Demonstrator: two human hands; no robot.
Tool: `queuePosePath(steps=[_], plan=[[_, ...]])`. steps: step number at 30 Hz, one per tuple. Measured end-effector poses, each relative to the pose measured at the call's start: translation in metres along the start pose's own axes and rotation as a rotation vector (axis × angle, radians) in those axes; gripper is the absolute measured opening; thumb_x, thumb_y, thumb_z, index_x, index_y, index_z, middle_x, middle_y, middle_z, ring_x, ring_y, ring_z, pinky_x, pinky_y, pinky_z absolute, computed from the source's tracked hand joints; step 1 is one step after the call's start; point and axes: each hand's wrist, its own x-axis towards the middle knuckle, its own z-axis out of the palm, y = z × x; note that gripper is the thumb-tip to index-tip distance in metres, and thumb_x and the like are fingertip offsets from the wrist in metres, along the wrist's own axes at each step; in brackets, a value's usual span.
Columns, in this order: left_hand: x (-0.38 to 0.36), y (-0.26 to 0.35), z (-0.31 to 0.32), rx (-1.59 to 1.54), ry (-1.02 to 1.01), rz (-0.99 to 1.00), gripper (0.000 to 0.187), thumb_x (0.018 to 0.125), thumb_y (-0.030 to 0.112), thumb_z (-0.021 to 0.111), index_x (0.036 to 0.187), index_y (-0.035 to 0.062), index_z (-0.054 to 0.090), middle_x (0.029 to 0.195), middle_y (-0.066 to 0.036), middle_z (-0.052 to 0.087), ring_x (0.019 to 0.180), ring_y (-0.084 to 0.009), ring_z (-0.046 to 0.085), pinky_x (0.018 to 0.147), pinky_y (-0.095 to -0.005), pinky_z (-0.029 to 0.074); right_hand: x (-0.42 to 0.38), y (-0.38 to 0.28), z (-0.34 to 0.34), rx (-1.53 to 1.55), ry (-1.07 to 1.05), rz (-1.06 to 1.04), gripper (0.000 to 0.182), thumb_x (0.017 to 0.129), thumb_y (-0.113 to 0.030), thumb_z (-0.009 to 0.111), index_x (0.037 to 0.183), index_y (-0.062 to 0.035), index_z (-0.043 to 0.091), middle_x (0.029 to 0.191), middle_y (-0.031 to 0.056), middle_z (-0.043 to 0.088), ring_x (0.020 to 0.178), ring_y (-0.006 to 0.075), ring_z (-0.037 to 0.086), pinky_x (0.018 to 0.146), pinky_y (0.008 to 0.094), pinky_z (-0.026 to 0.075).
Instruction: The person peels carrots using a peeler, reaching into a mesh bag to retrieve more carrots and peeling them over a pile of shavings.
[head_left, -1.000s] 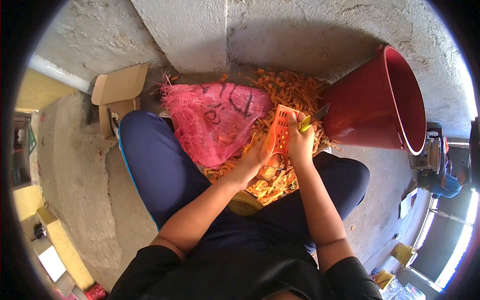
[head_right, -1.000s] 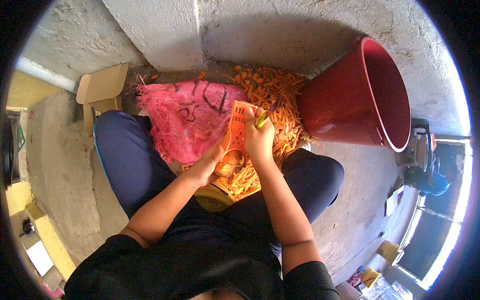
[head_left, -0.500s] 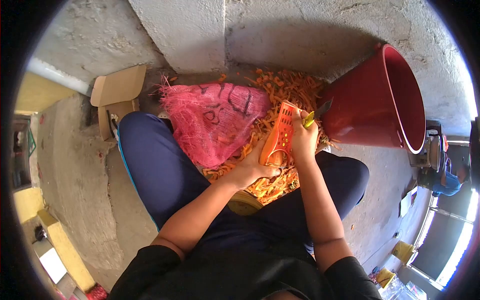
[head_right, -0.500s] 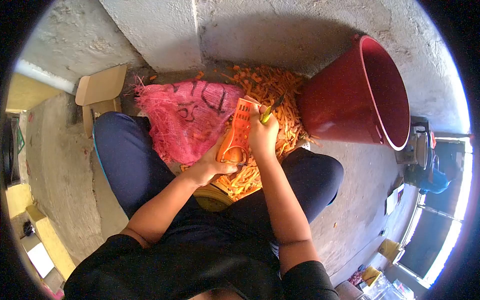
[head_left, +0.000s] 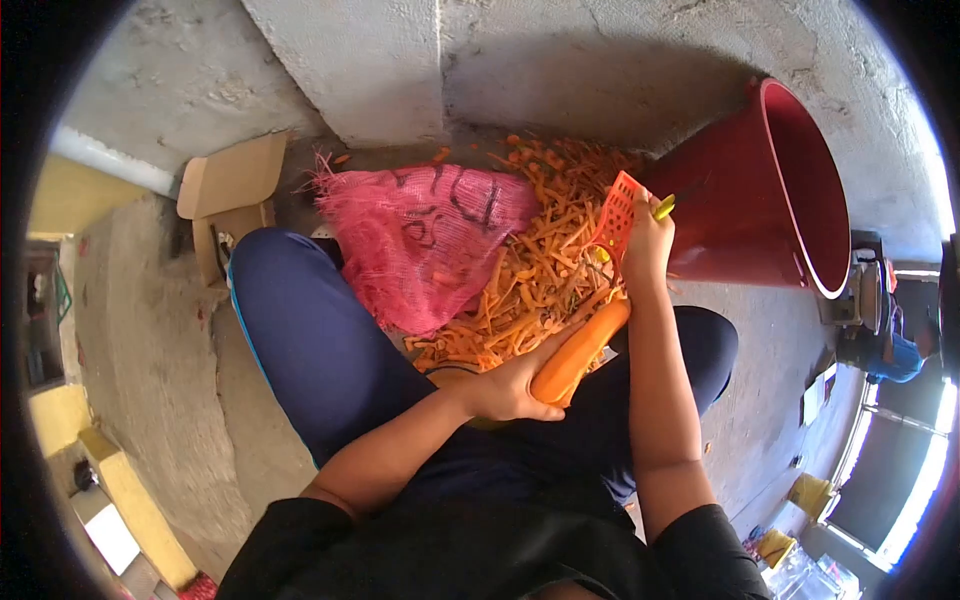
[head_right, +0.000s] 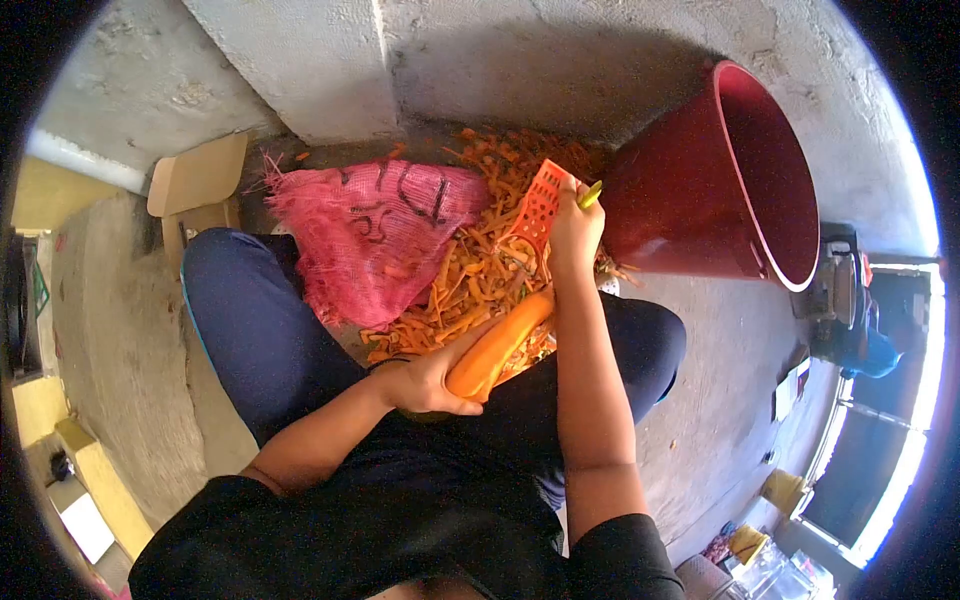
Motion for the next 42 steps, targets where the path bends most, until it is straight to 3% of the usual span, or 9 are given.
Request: queuePosePath(steps=[6, 10, 16, 19, 26, 32, 36, 39, 42], plan=[[0.005, -0.002, -0.022, -0.082, 0.182, 0.127, 0.097, 0.058, -0.003, 0.069, 0.133, 0.0077, 0.007, 0.127, -0.004, 0.030, 0.112, -0.0134, 0.033, 0.090, -0.0262, 0.031, 0.010, -0.020, -0.019, 0.350, 0.298, -0.056, 0.017, 0.086, -0.018, 0.047, 0.082, -0.0044, 0.054, 0.065, -0.0018, 0.048, 0.055, 0.0074, 0.045, 0.052, 0.0229, 0.038], [0.006, -0.005, -0.028, -0.462, 0.269, -0.004, 0.088, 0.065, 0.015, 0.068, 0.133, 0.0069, 0.012, 0.122, -0.007, 0.036, 0.108, -0.0167, 0.039, 0.089, -0.0272, 0.033, 0.009, -0.020, -0.018, 0.447, 0.254, -0.006, 0.017, 0.086, -0.020, 0.047, 0.082, -0.0048, 0.054, 0.068, -0.0009, 0.050, 0.058, 0.0083, 0.047, 0.056, 0.0223, 0.039], [0.004, -0.016, -0.035, -0.364, 0.273, -0.013, 0.055, 0.077, 0.024, 0.057, 0.122, 0.0034, 0.033, 0.103, -0.007, 0.049, 0.091, -0.0161, 0.051, 0.081, -0.0280, 0.040, -0.023, -0.030, 0.003, 0.364, 0.128, 0.021, 0.019, 0.085, -0.022, 0.049, 0.080, -0.0045, 0.053, 0.065, -0.0030, 0.048, 0.057, 0.0061, 0.043, 0.054, 0.0212, 0.037], [0.009, -0.023, -0.043, -0.857, 0.360, -0.051, 0.042, 0.081, 0.033, 0.050, 0.111, 0.0042, 0.043, 0.094, -0.010, 0.056, 0.084, -0.0180, 0.055, 0.076, -0.0314, 0.043, -0.029, -0.020, 0.007, 0.195, 0.047, -0.037, 0.023, 0.086, -0.024, 0.048, 0.074, -0.0043, 0.053, 0.061, -0.0046, 0.045, 0.052, 0.0044, 0.036, 0.047, 0.0209, 0.032], [0.015, -0.024, -0.041, -0.798, 0.422, -0.073, 0.041, 0.087, 0.035, 0.038, 0.112, 0.0036, 0.044, 0.103, -0.011, 0.054, 0.093, -0.0211, 0.053, 0.083, -0.0359, 0.042, -0.073, -0.028, 0.028, -0.225, -0.055, -0.187, 0.023, 0.086, -0.019, 0.046, 0.073, -0.0011, 0.050, 0.058, 0.0003, 0.044, 0.056, 0.0074, 0.038, 0.051, 0.0249, 0.035], [0.018, -0.013, -0.033, -0.764, 0.485, -0.099, 0.045, 0.086, 0.039, 0.039, 0.112, 0.0033, 0.045, 0.105, -0.011, 0.054, 0.094, -0.0212, 0.053, 0.084, -0.0355, 0.042, -0.095, -0.024, 0.038, -0.416, -0.107, -0.253, 0.020, 0.083, -0.018, 0.049, 0.076, 0.0004, 0.049, 0.054, 0.0139, 0.047, 0.049, 0.0243, 0.044, 0.051, 0.0330, 0.039], [0.008, -0.024, -0.044, -0.511, 0.349, -0.140, 0.046, 0.085, 0.040, 0.040, 0.111, 0.0022, 0.045, 0.098, -0.009, 0.055, 0.086, -0.0167, 0.055, 0.076, -0.0301, 0.044, -0.056, -0.010, 0.027, -0.506, 0.192, -0.542, 0.019, 0.081, -0.016, 0.053, 0.072, -0.0003, 0.048, 0.057, 0.0146, 0.049, 0.049, 0.0273, 0.044, 0.051, 0.0341, 0.040], [-0.002, -0.013, -0.031, -0.311, 0.307, -0.130, 0.046, 0.085, 0.040, 0.040, 0.110, 0.0015, 0.045, 0.093, -0.006, 0.056, 0.080, -0.0128, 0.054, 0.070, -0.0260, 0.043, 0.017, -0.011, -0.021, -0.546, 0.525, -0.411, 0.026, 0.083, -0.021, 0.049, 0.072, 0.0015, 0.048, 0.058, 0.0128, 0.051, 0.050, 0.0241, 0.045, 0.049, 0.0342, 0.039], [-0.001, 0.000, -0.026, -0.298, 0.309, -0.089, 0.046, 0.079, 0.031, 0.052, 0.112, 0.0006, 0.044, 0.091, -0.004, 0.054, 0.080, -0.0105, 0.051, 0.071, -0.0239, 0.041, 0.024, -0.020, -0.038, -0.344, 0.492, -0.207, 0.026, 0.085, -0.021, 0.046, 0.073, 0.0013, 0.049, 0.058, 0.0112, 0.051, 0.051, 0.0215, 0.046, 0.050, 0.0331, 0.038]])
